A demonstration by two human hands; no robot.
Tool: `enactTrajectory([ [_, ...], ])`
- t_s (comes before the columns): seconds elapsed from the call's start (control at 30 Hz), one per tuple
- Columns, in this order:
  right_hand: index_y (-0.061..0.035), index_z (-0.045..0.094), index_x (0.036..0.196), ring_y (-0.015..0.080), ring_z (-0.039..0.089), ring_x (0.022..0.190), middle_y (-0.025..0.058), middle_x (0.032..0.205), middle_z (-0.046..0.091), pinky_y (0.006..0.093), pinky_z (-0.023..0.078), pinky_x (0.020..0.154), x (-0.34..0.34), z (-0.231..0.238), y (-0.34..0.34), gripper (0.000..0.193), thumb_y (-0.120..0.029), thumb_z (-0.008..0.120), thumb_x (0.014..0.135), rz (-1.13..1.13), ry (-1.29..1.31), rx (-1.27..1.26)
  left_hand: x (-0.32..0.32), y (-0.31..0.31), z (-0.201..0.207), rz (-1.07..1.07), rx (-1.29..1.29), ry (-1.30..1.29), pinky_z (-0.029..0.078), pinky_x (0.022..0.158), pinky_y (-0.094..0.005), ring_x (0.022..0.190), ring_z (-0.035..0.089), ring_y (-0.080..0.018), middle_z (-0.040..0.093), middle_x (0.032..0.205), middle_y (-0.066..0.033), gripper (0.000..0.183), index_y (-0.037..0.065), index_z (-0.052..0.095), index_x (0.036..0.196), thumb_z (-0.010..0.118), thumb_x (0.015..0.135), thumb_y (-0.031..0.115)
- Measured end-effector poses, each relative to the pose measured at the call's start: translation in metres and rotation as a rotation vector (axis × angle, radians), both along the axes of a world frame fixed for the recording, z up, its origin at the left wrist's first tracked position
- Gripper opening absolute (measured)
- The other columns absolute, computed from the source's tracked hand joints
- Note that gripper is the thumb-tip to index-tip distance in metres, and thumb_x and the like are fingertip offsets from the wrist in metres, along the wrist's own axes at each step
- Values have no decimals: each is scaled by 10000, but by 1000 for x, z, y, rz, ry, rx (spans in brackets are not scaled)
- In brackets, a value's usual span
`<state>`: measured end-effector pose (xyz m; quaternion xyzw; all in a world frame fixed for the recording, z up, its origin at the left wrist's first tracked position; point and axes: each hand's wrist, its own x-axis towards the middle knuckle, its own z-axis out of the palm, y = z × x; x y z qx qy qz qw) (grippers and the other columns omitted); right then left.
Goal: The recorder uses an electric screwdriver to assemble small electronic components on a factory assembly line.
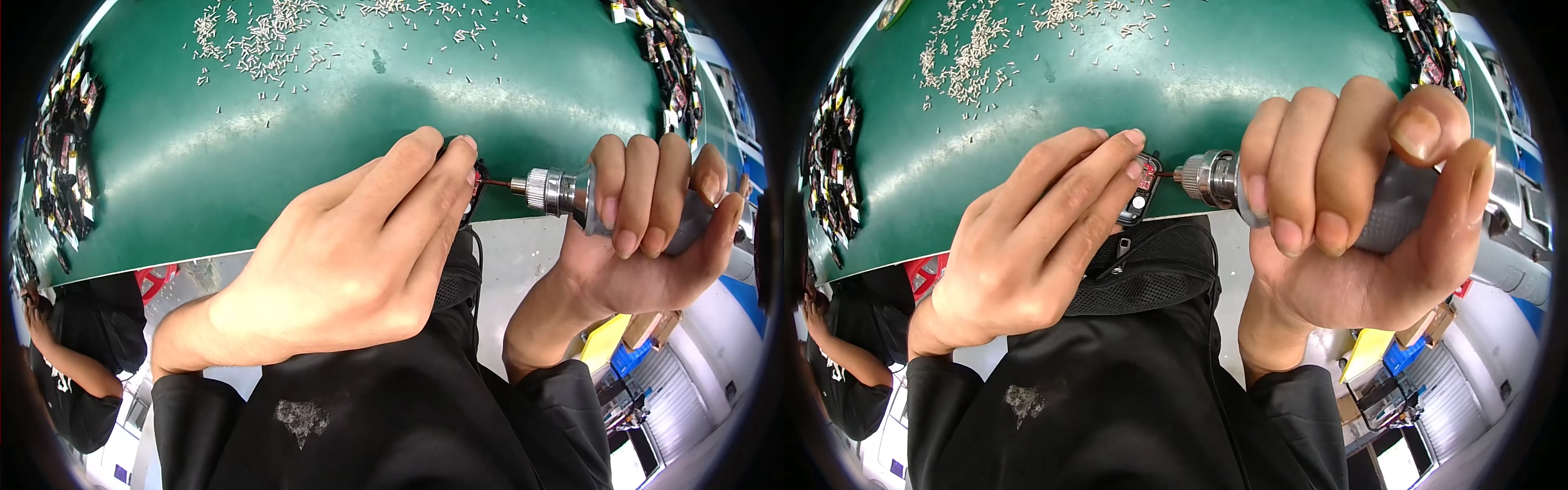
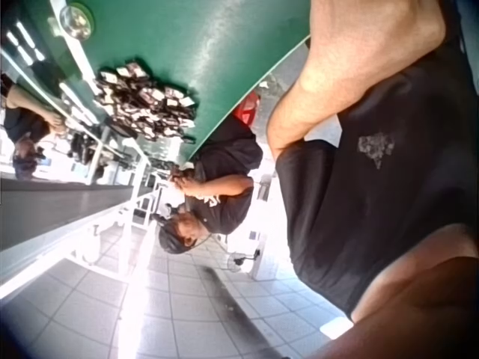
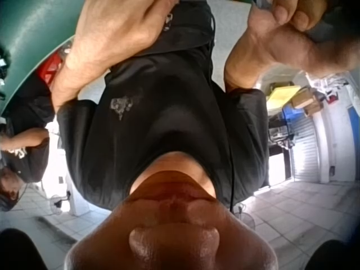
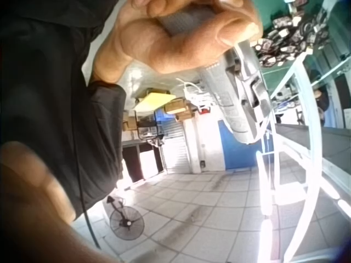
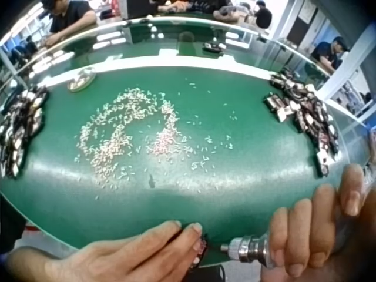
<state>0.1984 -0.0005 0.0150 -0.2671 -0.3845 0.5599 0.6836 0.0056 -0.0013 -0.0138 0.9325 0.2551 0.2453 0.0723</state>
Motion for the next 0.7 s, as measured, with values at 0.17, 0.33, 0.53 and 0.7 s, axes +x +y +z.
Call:
enactTrajectory([
  [0.17,-92,479,855,75,374,428,-27,520,397,245,350,519,4,7,17,248,-298,386,957,255,-178,56,-2,2,0,-22,-33,-20,537,651,-332,887,595,-305,593,1072,-203,380,-135,606,936,646,577,-17],
  [0.33,-87,464,872,71,351,414,-30,529,380,243,351,495,-5,8,23,244,-289,366,969,299,-199,111,-4,11,3,-49,-39,-11,534,652,-333,903,577,-310,578,1106,-210,373,-136,596,938,648,592,-6],
  [0.53,-86,391,803,55,291,358,-38,489,339,213,293,413,-20,9,28,203,-229,428,942,282,-108,177,-12,10,23,-86,-56,93,529,733,-318,951,557,-303,585,1066,-221,375,-129,611,935,589,610,56],
  [0.7,-69,393,901,56,313,314,-55,437,365,196,309,346,-11,8,16,241,-216,584,893,202,11,221,-32,2,19,-59,-24,15,506,818,-327,977,554,-302,589,1056,-214,366,-129,598,959,602,655,75],
])
